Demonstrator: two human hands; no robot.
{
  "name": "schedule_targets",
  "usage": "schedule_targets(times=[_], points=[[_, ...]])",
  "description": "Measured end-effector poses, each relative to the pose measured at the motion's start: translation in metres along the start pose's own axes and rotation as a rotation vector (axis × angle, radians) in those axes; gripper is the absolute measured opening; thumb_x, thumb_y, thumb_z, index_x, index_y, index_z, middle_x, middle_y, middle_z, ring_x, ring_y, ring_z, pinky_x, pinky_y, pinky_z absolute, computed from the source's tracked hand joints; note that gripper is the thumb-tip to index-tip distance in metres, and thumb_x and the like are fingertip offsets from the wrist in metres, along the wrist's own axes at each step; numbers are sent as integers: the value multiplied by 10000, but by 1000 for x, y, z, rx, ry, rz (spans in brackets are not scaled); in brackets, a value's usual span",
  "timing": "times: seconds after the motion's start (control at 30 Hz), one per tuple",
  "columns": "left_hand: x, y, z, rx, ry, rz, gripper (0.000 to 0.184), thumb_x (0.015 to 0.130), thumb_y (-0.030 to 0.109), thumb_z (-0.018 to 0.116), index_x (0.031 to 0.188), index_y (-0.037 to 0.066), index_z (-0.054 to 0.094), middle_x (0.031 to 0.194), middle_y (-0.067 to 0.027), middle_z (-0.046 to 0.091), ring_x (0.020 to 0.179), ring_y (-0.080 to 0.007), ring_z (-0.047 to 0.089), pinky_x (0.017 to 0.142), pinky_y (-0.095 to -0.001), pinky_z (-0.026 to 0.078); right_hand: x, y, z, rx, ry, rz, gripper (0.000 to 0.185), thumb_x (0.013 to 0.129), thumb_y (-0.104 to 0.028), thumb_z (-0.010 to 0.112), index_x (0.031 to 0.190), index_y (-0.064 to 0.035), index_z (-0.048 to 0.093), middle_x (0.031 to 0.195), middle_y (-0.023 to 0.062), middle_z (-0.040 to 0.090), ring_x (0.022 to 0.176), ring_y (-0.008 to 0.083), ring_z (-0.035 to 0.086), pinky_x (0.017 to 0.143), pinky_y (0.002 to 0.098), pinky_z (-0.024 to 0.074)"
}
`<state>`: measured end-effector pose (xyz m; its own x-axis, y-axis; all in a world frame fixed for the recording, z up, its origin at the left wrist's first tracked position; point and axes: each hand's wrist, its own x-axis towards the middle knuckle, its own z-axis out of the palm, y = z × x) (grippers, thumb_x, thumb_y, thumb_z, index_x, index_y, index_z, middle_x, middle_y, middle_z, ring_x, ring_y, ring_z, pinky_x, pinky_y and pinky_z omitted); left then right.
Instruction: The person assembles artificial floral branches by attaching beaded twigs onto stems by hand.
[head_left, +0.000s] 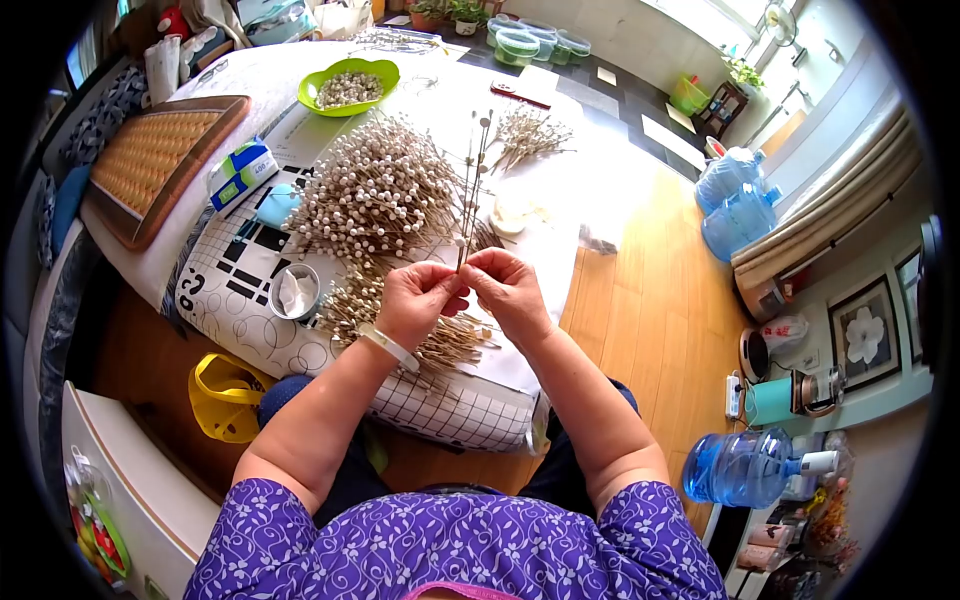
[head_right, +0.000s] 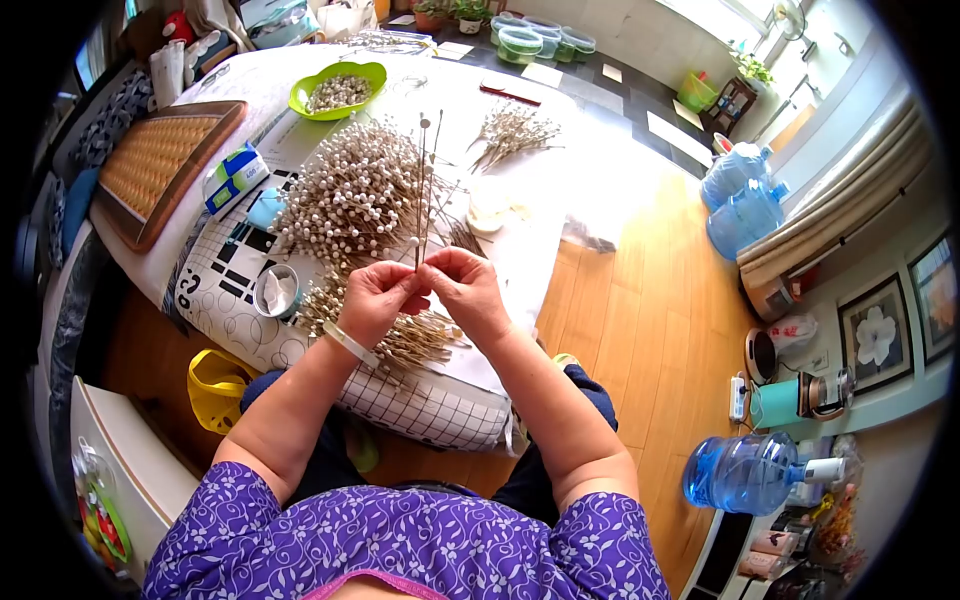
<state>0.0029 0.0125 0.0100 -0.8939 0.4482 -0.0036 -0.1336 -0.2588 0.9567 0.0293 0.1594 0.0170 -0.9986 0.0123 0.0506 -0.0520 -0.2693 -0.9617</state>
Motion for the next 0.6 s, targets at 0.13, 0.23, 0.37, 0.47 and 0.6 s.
schedule_targets(times=[0.13,0.23,0.37,0.47,0.6], points=[[-1,-3,-1,-4,1,-1,143,825,117,587,848,-24,594,749,-91,631,645,-138,625,581,-235,532,-3,2,0,-12,-5,-34,79,793,-60,611,809,10,578,721,32,604,651,64,547,575,188,445],[-2,-3,0,-44,-9,-11,141,823,115,589,849,-24,591,751,-96,632,642,-140,625,577,-234,532,-5,1,0,-2,-10,-68,71,791,-51,606,797,11,571,717,33,601,648,67,552,584,193,453],[-2,-6,0,-38,-38,13,127,828,107,582,840,-20,587,731,-83,625,627,-129,615,567,-229,527,-7,7,1,-82,11,-164,65,793,-43,594,776,9,559,702,29,594,638,66,554,580,195,457],[-1,-8,0,10,-28,48,111,833,96,571,826,-15,582,704,-66,612,612,-117,601,556,-227,521,-7,4,4,-122,31,-166,63,795,-39,588,769,8,554,697,25,592,636,62,553,576,189,456],[-1,-9,-1,36,-53,18,103,837,87,563,837,-15,576,707,-62,606,609,-113,594,564,-224,516,-5,0,0,-156,68,-170,71,814,-81,593,794,-14,578,697,-12,578,616,26,492,534,164,393]])
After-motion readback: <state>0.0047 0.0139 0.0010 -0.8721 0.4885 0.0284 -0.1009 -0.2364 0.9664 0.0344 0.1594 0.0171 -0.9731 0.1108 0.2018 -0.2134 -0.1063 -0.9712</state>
